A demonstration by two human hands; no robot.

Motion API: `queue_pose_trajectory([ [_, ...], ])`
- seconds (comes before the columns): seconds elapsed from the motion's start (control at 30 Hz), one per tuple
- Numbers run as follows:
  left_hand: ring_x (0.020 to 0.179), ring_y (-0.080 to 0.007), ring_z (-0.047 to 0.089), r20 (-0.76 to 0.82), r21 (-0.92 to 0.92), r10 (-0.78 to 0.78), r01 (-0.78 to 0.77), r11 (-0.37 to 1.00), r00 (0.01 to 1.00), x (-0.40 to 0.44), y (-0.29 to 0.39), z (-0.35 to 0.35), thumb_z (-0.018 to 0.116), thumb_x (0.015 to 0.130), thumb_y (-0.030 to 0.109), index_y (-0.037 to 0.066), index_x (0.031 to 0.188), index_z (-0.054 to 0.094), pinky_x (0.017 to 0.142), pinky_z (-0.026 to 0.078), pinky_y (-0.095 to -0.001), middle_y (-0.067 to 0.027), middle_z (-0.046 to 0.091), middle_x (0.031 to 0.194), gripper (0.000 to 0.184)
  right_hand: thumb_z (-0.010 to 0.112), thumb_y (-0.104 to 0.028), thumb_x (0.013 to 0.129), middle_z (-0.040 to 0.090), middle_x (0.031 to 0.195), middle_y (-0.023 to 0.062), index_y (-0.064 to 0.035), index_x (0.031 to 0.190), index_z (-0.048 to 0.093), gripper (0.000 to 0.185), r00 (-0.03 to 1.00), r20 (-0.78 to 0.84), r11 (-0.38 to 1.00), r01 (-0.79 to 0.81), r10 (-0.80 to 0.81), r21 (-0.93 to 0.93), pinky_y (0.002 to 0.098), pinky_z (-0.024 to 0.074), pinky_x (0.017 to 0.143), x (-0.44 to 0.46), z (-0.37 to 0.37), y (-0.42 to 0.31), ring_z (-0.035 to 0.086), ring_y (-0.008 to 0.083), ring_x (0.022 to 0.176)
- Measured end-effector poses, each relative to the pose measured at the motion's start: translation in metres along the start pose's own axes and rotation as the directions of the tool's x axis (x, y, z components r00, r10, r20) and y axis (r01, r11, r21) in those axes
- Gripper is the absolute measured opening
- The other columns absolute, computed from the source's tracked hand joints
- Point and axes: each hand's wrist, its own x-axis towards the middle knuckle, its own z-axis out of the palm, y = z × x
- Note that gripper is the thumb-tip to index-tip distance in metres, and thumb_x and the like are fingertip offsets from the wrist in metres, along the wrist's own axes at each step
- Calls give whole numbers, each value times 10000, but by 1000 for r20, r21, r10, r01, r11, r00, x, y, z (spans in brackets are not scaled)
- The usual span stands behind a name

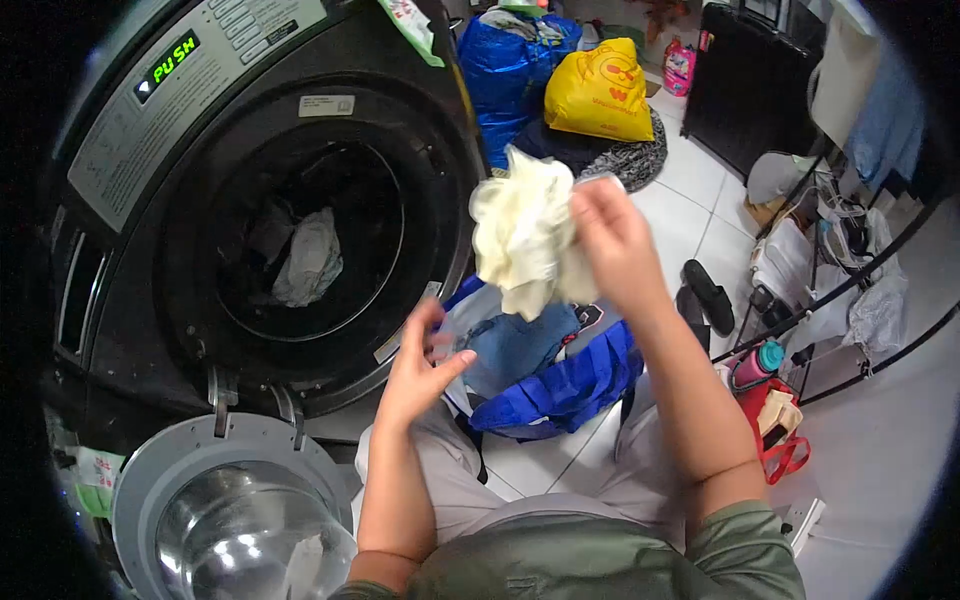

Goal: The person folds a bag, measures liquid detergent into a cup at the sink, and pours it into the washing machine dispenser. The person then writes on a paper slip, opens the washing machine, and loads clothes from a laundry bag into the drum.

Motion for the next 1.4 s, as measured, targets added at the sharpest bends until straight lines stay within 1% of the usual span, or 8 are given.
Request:
queue_pose_trajectory([
  [0.2,1178,-246,588,-29,-85,70,-73,994,997,25,8,10,799,777,161,28,1349,517,1001,466,-350,-131,612,1283,652,625,-167,975,649,967,25,10,1074,613,203,684,687,907,-412,245,87,289,505,832,-18,63,-7,612,102,941],
  [0.5,1430,-337,334,-374,-495,-84,-122,860,924,124,23,-115,665,943,282,72,1561,124,1161,271,-505,-186,258,1563,848,697,-195,784,686,977,155,-81,941,722,196,500,701,212,717,509,-664,436,545,843,-64,-9,212,664,328,1020],
  [0.93,1063,-225,626,-149,-539,33,-109,835,988,98,-10,-42,606,985,379,63,1385,496,933,502,-358,-133,590,1291,521,609,-90,922,607,927,152,-29,1051,591,144,952,176,533,288,-250,-796,414,519,717,20,12,38,649,310,876],
  [0.97,1116,-192,587,-76,-504,140,-160,849,987,95,-7,-35,670,946,274,75,1447,436,897,506,-315,-122,540,1363,588,585,-112,973,626,967,87,-36,1096,574,145,953,-37,813,-276,300,-512,365,546,726,24,16,25,666,203,882],
  [1.1,1430,-391,324,495,340,31,-226,913,868,74,4,11,912,617,432,9,1476,402,1164,288,-397,-225,361,1539,1085,555,-166,1016,635,1043,29,-67,1127,571,149,961,232,917,47,-149,396,323,552,819,9,48,-32,642,125,922],
  [1.27,1241,-325,557,-26,146,61,-57,988,998,86,1,16,640,905,286,16,1331,573,1060,422,-393,-178,628,1293,509,579,-209,1011,653,1042,27,-50,1128,577,198,889,442,905,-85,-119,416,313,536,854,25,31,-12,633,116,937],
  [1.3,1117,-280,624,-121,-552,-239,134,823,964,113,-33,-12,598,934,268,17,1261,609,975,488,-408,-143,665,1206,412,598,-220,1002,665,997,30,-38,1125,583,220,902,432,953,-121,-12,278,307,531,828,30,15,7,639,127,920],
  [1.4,1137,-264,594,-537,-744,-164,-372,556,828,126,-22,-115,634,924,195,9,1369,484,1008,460,-449,-151,605,1250,506,632,-184,955,699,954,60,-28,1074,621,197,900,328,930,-179,286,-321,308,524,779,30,-12,81,656,148,861],
])
